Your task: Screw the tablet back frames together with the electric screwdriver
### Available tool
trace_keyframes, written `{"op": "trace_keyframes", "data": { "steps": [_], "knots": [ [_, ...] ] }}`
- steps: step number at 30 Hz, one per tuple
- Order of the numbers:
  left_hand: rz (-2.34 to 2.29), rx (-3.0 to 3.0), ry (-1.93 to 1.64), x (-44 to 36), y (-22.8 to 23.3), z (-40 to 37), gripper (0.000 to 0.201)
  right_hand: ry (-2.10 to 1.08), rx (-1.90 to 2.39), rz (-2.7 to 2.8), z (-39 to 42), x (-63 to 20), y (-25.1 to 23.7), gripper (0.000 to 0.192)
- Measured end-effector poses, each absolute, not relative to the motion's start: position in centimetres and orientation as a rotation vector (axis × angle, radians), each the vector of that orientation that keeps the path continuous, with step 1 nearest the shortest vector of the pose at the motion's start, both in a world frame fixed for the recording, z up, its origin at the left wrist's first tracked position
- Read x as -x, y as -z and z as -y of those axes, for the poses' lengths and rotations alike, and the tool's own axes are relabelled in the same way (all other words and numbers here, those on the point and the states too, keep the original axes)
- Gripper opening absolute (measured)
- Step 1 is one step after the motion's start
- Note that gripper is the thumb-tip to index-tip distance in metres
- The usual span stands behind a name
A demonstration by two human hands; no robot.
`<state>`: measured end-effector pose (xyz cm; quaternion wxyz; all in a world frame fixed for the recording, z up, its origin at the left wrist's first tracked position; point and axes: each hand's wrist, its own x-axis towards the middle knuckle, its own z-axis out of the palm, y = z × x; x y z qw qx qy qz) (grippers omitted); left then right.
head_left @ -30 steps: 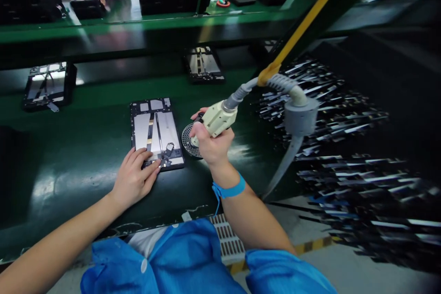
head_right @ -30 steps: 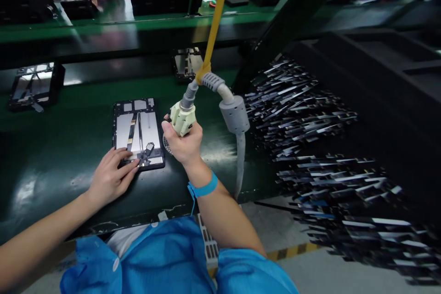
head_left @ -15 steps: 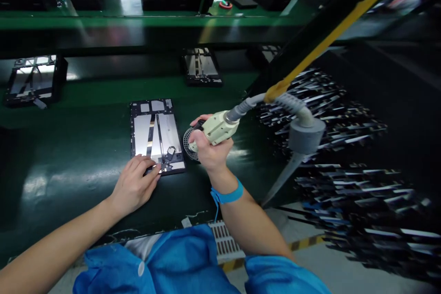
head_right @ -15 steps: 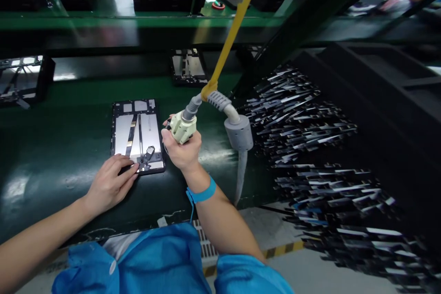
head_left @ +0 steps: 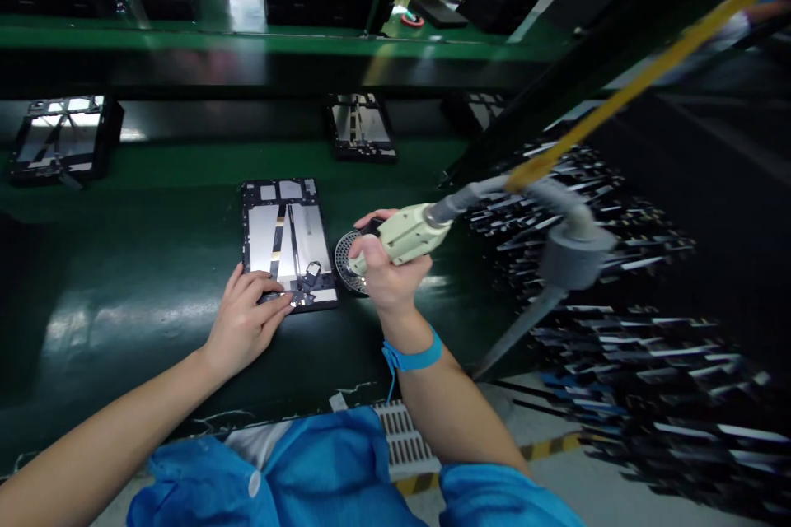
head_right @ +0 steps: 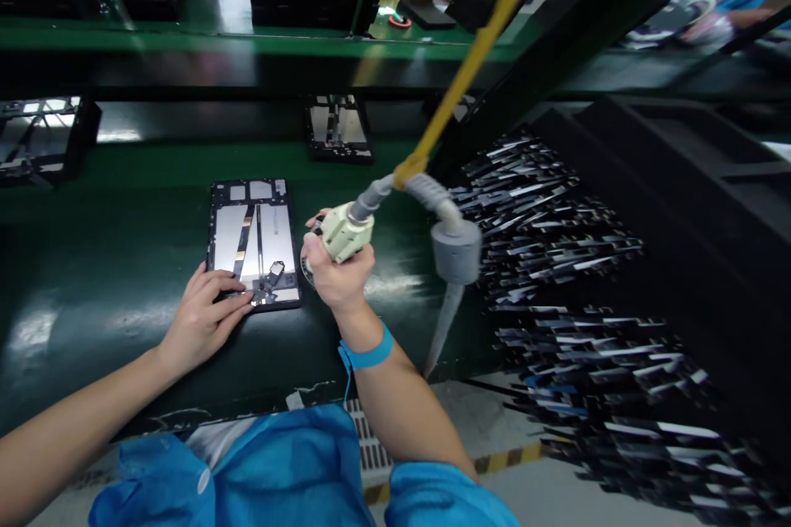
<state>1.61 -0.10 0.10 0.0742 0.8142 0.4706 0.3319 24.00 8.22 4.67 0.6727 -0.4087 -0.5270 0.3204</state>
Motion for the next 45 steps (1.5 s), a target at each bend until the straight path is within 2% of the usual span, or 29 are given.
{"op": "trace_keyframes", "data": {
  "steps": [5,11,17,34,42,45],
  "knots": [
    [-1.445,-2.42,-1.012,-2.0,0.1,-0.9,0.015,-0.798,0.76,1.144,-6.7,-22.5,-6.7,0.025],
    [-1.451,-2.417,-1.026,-2.1,0.3,-1.0,0.016,-1.019,0.717,1.28,-5.4,-19.6,-5.6,0.032],
    [-1.437,-2.414,-1.03,-2.2,0.2,-0.9,0.015,-1.008,0.741,1.326,-5.5,-19.0,-4.7,0.027],
    [-1.408,-2.481,-0.981,-1.8,0.1,-0.7,0.018,-1.041,0.675,1.377,-5.0,-18.8,-4.7,0.032],
    [-1.277,-2.524,-1.027,-1.7,0.2,-0.7,0.016,-0.681,0.779,1.125,-8.2,-23.6,-5.6,0.021],
    [-1.266,-2.523,-1.044,-1.7,0.1,-0.6,0.015,-0.658,0.851,1.133,-9.2,-24.5,-4.8,0.018]
  ]
}}
